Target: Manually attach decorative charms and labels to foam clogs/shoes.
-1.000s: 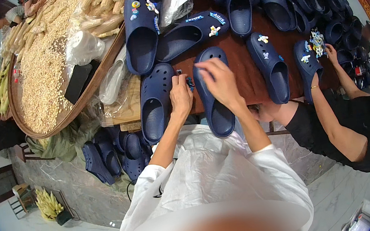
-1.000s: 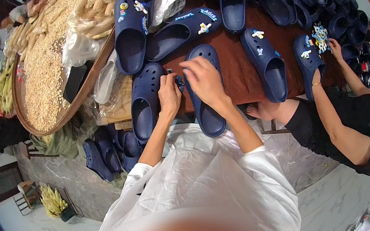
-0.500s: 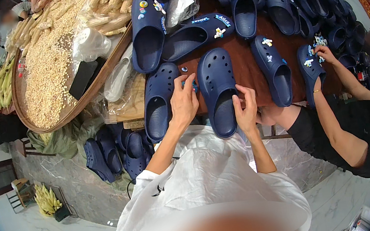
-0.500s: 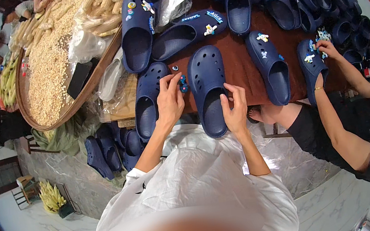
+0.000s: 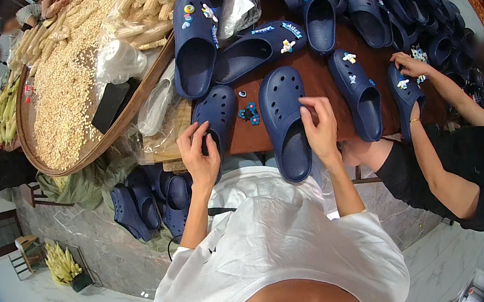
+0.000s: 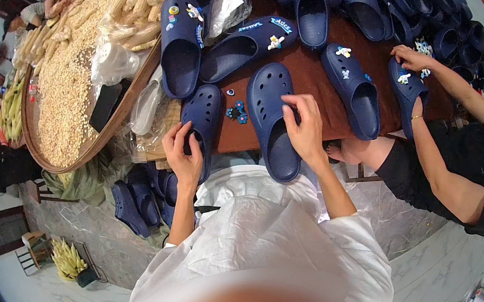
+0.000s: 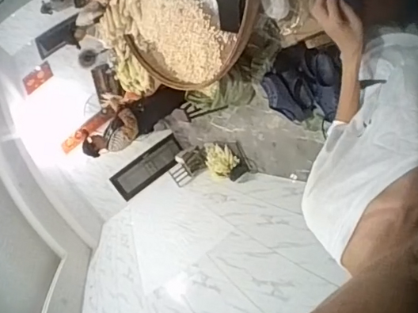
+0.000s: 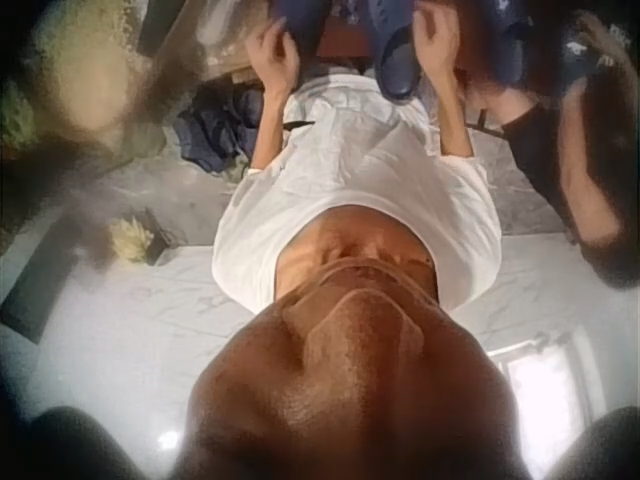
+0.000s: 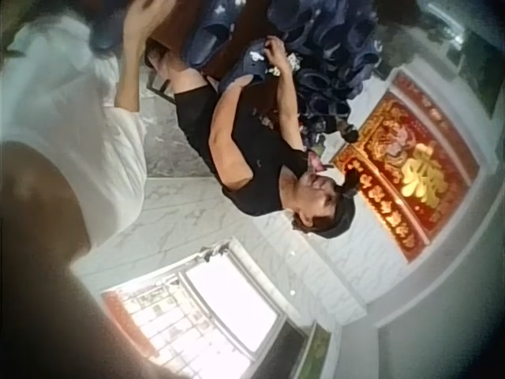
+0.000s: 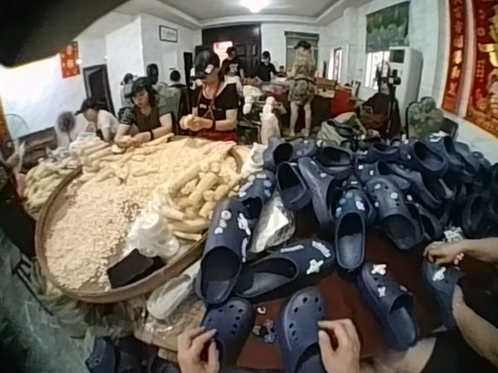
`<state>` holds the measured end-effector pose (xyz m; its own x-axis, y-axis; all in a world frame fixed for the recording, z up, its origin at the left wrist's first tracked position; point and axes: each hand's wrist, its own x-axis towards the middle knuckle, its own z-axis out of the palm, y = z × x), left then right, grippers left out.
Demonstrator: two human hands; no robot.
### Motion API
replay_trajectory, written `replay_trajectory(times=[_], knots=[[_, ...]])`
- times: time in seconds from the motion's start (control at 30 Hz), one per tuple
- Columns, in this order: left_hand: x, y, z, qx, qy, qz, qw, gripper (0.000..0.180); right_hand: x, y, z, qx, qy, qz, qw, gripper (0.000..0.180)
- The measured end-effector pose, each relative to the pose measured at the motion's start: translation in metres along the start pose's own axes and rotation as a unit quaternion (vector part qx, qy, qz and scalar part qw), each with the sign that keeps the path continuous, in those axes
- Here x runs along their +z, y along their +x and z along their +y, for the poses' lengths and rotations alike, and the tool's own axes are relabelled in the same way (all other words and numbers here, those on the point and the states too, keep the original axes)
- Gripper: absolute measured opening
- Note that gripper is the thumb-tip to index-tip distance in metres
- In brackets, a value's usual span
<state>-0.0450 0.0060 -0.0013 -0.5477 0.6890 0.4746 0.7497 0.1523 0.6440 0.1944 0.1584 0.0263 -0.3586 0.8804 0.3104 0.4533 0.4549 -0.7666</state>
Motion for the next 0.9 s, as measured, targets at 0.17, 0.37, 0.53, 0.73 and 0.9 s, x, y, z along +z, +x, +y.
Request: replay_trajectory(times=[0.17,0.37,0.53,0.73,0.9], knots=[[0.010,-0.008,-0.013,-0.022,-0.023,-0.014,0.999,0.043,0.020,0.059,0.002,-0.039,-0.053,-0.080,0.995,0.020],[0.009,-0.003,-0.023,-0.047,-0.054,-0.029,0.997,0.041,0.023,0.067,-0.004,-0.080,-0.133,-0.143,0.977,0.030],[0.007,-0.003,-0.034,-0.081,-0.049,-0.023,0.995,0.044,-0.011,0.032,-0.023,-0.063,-0.203,-0.227,0.950,0.072],[0.007,0.000,-0.035,-0.057,-0.044,0.001,0.997,0.038,-0.017,0.012,-0.013,-0.017,-0.180,-0.243,0.953,0.076],[-0.030,-0.002,-0.035,-0.007,-0.063,-0.007,0.998,0.042,-0.009,-0.005,0.014,0.003,-0.179,-0.178,0.968,0.061]])
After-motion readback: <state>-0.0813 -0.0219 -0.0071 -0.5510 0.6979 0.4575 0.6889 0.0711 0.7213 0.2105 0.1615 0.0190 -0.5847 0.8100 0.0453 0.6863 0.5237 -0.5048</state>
